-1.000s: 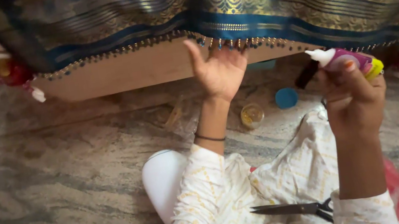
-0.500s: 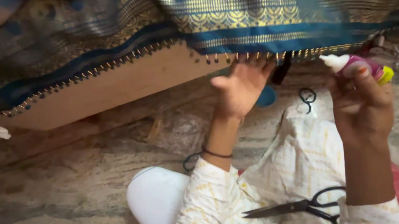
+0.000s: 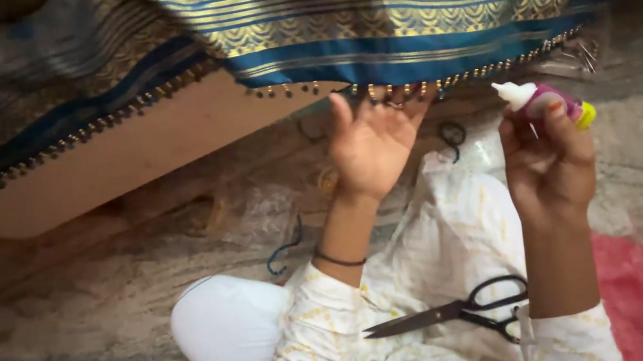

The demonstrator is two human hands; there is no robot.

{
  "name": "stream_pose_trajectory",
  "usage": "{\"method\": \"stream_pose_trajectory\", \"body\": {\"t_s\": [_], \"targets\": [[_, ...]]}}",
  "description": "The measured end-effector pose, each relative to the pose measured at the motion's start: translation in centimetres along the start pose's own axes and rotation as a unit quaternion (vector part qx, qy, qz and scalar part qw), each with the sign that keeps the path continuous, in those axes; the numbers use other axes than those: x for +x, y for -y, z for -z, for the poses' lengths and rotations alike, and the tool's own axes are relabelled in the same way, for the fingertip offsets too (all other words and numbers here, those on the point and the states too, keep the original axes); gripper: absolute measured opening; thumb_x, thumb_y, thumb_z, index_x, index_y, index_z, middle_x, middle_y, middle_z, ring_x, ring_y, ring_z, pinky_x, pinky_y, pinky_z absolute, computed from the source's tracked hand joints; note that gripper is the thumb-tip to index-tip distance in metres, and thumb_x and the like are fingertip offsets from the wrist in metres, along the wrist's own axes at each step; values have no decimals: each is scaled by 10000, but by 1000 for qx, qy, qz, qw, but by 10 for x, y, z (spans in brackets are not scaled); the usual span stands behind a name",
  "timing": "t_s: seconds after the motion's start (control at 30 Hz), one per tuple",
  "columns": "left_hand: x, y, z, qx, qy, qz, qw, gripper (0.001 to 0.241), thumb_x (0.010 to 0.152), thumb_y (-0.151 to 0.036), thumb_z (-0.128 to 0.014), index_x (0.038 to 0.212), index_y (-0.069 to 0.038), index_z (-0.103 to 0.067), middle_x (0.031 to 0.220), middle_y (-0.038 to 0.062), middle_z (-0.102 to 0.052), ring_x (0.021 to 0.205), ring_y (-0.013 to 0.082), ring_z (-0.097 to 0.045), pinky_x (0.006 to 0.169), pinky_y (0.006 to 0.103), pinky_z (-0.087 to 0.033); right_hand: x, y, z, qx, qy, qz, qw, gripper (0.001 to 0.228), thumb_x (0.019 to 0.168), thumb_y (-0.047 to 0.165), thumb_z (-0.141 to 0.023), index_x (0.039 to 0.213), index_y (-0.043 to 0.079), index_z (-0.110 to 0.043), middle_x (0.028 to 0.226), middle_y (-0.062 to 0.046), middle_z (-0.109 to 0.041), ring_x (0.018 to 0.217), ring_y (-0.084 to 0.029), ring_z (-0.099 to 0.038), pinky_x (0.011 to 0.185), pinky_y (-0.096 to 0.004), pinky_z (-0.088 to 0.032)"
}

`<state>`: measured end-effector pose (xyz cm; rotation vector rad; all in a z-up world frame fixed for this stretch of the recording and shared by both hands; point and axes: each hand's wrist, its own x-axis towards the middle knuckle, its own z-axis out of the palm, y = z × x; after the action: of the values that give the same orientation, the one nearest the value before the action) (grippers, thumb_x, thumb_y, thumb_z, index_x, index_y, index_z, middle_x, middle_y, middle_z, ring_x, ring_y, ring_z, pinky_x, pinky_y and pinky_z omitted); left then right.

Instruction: Applying glue and decorative beads to the border of a sari.

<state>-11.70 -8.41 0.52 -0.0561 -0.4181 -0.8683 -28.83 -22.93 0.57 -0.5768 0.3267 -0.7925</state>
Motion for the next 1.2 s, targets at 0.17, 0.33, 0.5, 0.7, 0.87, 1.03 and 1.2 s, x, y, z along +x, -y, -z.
{"method": "stream_pose_trajectory", "body": {"t_s": [0.17, 0.33, 0.5, 0.7, 0.87, 1.03, 1.2], "targets": [[24, 21, 14, 1, -24, 7, 1000, 669, 1025, -615, -638, 1387, -55, -581, 1442, 88, -614, 1406, 255, -513, 1325, 450, -315, 7, 3, 8, 21, -2, 17, 1000, 206, 1004, 185, -781, 1162, 85, -694, 1185, -62, -702, 1115, -234, -675, 1017, -359, -581], [34, 75, 31, -20, -102, 17, 994, 667, 995, -570, -644, 1441, -80, -568, 1444, 48, -608, 1395, 230, -523, 1294, 431, -329, -5, 17, 11, 42, -28, 30, 998, 207, 1006, 187, -777, 1165, 83, -696, 1156, -46, -699, 1115, -229, -679, 1027, -356, -589], [25, 87, 14, -81, -40, 57, 994, 722, 1097, -686, -608, 1338, -6, -597, 1377, 118, -632, 1369, 282, -546, 1291, 420, -358, -12, 41, 22, 35, -41, 46, 997, 218, 1033, 203, -761, 1198, 79, -691, 1183, -75, -717, 1091, -225, -684, 987, -339, -576], [46, 119, 19, -32, -113, 18, 993, 680, 953, -644, -679, 1379, -120, -602, 1383, 19, -630, 1316, 225, -562, 1248, 412, -367, -18, 66, 48, 64, -80, 56, 993, 258, 1023, 215, -759, 1228, 71, -698, 1221, -93, -722, 1052, -236, -701, 960, -338, -588], [58, 155, 46, -61, -107, 28, 992, 620, 984, -589, -720, 1380, -136, -567, 1343, 6, -604, 1236, 211, -532, 1191, 405, -376, -30, 98, 55, 73, -86, 89, 990, 252, 1047, 224, -764, 1241, 81, -693, 1252, -95, -722, 1090, -244, -698, 958, -330, -586], [64, 168, 36, -62, -82, 41, 994, 730, 947, -623, -718, 1446, -114, -560, 1399, 65, -636, 1274, 281, -576, 1189, 463, -411, -25, 119, 74, 73, -110, 104, 986, 251, 1029, 222, -770, 1227, 88, -693, 1251, -97, -728, 1094, -250, -703, 968, -344, -595], [60, 198, 59, -12, -103, 80, 991, 821, 978, -663, -676, 1456, -17, -511, 1422, 136, -610, 1340, 322, -569, 1250, 477, -365, -18, 127, 82, 76, -104, 108, 986, 291, 1025, 206, -774, 1255, 59, -673, 1230, -103, -715, 1075, -248, -709, 972, -344, -605]]}}
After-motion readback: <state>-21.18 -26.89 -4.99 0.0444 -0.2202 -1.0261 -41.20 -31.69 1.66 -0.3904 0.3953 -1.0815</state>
